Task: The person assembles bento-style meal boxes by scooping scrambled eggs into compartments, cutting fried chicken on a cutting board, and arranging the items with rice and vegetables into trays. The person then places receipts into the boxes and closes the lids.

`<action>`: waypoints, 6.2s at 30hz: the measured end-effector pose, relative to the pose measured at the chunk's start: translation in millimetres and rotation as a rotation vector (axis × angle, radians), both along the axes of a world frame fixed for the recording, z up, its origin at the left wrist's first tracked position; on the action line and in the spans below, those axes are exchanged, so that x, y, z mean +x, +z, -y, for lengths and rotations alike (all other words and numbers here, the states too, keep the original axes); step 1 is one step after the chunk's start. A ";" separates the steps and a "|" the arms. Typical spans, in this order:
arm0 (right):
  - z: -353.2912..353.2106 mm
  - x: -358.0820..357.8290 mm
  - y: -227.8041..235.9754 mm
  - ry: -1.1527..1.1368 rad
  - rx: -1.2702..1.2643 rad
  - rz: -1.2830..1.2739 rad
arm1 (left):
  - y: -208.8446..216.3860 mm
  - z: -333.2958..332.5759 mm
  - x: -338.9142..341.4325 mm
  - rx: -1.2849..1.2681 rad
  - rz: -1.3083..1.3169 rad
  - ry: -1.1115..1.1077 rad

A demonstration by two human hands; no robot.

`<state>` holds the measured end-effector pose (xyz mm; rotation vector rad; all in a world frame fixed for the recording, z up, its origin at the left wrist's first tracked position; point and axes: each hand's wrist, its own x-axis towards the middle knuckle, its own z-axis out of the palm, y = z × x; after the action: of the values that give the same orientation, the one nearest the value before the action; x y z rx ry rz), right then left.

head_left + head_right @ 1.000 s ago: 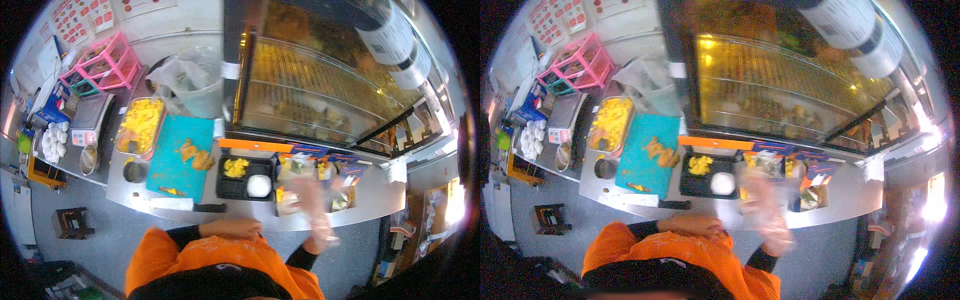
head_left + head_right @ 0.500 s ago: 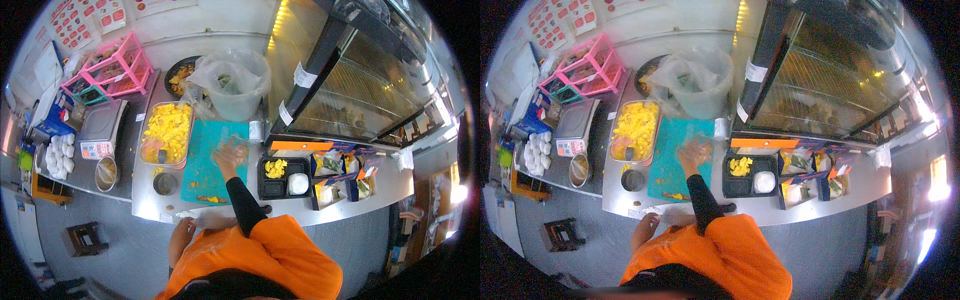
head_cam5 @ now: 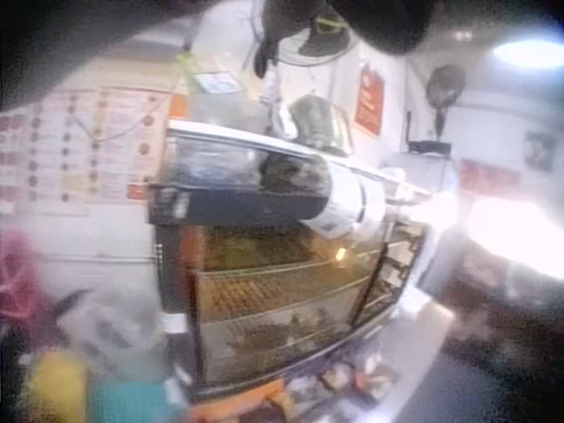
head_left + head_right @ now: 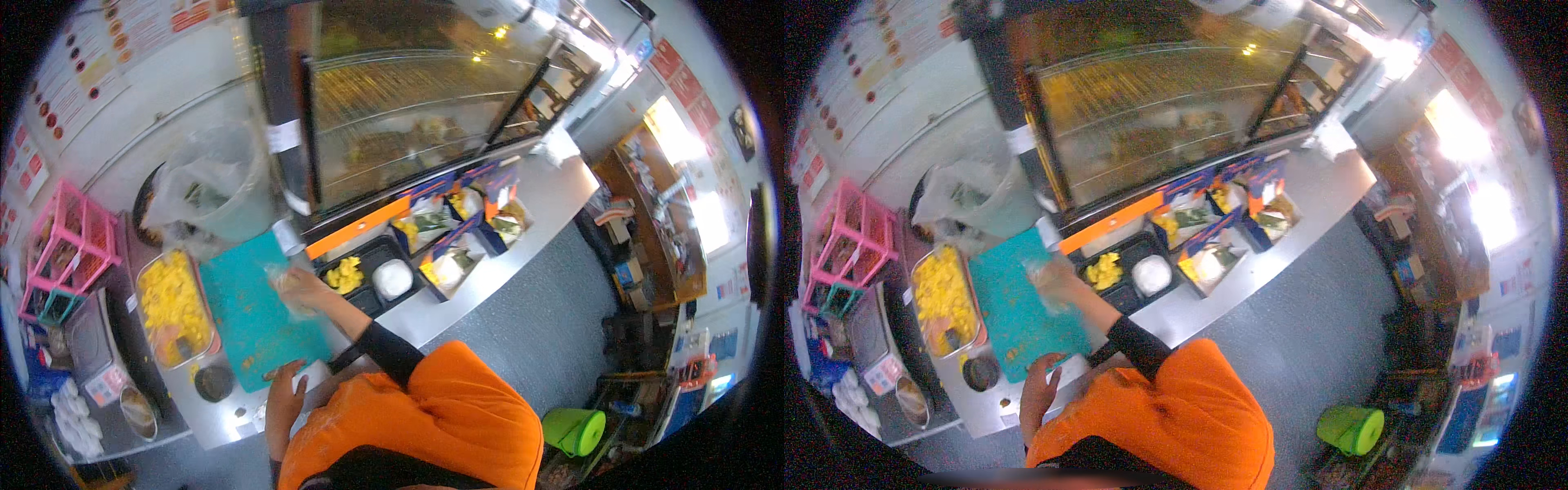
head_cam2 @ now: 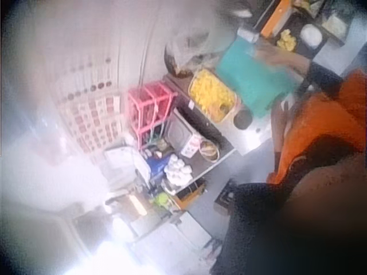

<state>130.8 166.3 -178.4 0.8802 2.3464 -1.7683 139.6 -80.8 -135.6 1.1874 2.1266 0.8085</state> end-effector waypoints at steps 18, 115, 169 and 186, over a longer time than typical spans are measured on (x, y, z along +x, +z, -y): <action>-460.4 437.9 131.1 -0.783 -0.468 -0.765 | -56.4 -597.2 217.4 0.089 0.803 -0.159; -564.5 273.2 358.8 0.005 1.436 0.121 | -79.5 -131.4 42.1 0.168 0.259 0.703; -150.9 286.7 212.1 0.231 0.891 -0.404 | -24.8 -8.2 58.3 0.579 0.090 1.156; 87.9 115.8 -27.5 0.743 1.040 -0.142 | -51.7 14.0 -136.4 0.162 -0.653 0.051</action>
<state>246.6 78.4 -205.9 -0.1703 3.0428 -0.2961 3.2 -94.8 -187.3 1.6586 2.6510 0.6830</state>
